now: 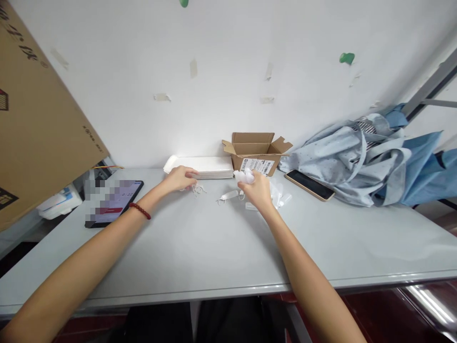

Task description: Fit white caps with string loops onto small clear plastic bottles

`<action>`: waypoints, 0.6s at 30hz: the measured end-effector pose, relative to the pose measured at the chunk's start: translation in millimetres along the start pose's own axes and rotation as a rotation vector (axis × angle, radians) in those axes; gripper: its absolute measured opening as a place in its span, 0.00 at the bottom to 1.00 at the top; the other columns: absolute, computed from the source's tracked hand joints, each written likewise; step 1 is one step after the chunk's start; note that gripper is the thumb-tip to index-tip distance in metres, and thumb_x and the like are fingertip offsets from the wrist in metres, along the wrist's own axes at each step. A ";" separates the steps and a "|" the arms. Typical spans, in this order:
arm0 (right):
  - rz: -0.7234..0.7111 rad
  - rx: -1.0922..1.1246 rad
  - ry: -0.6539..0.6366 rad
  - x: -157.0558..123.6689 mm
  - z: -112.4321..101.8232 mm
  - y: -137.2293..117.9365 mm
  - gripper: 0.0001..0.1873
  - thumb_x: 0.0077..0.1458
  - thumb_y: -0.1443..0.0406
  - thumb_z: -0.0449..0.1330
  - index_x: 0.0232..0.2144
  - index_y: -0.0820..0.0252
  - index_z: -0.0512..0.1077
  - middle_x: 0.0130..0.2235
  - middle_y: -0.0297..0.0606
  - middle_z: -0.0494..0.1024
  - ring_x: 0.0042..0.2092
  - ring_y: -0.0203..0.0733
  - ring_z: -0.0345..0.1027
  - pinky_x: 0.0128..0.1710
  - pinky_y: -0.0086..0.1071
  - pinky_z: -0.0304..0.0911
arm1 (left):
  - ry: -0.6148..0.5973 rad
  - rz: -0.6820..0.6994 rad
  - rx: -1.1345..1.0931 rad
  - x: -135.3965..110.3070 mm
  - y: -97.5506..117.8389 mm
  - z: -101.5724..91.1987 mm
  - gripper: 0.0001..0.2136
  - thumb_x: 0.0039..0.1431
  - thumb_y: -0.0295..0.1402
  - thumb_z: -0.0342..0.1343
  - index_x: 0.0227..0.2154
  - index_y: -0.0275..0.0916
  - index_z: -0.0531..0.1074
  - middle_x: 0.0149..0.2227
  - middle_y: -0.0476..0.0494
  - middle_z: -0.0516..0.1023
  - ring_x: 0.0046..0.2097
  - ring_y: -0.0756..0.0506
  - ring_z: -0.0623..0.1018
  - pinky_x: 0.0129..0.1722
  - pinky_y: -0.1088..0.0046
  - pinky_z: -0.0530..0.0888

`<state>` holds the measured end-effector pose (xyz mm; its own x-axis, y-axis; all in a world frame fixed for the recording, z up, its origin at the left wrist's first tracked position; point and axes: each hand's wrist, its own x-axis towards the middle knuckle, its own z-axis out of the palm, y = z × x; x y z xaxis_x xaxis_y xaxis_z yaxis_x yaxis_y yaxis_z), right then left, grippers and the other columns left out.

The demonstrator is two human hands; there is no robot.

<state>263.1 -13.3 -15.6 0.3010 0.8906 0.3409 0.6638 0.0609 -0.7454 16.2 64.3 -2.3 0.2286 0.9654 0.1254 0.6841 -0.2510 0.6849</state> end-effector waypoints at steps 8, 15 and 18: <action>0.005 0.059 0.025 0.8 -2.6 0.5 0.07 0.38 0.63 0.60 0.22 0.58 0.64 0.21 0.31 0.68 0.25 0.41 0.63 0.26 0.31 0.57 | -0.103 -0.321 0.223 -35.1 -33.7 -56.2 0.23 0.26 0.32 0.69 0.32 0.38 0.73 0.15 0.54 0.70 0.14 0.49 0.68 0.19 0.75 0.62; 0.006 0.050 -0.019 -2.2 1.2 -3.1 0.07 0.39 0.63 0.59 0.21 0.57 0.63 0.18 0.31 0.67 0.24 0.41 0.62 0.26 0.32 0.57 | -0.026 -0.264 -0.102 -32.1 -53.2 -26.6 0.21 0.24 0.28 0.70 0.28 0.38 0.72 0.19 0.54 0.70 0.15 0.50 0.70 0.20 0.76 0.64; 0.009 0.035 -0.024 -2.3 1.7 -2.3 0.07 0.38 0.62 0.59 0.21 0.57 0.63 0.19 0.32 0.68 0.25 0.42 0.62 0.25 0.32 0.57 | 0.014 -0.197 -0.081 -19.8 -49.5 -8.8 0.13 0.30 0.27 0.67 0.24 0.37 0.72 0.19 0.53 0.70 0.15 0.51 0.70 0.20 0.76 0.64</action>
<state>259.6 -14.7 -15.7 0.2901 0.9016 0.3209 0.6371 0.0682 -0.7677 -28.3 58.3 -32.4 0.0857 0.9963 -0.0069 0.6564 -0.0513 0.7527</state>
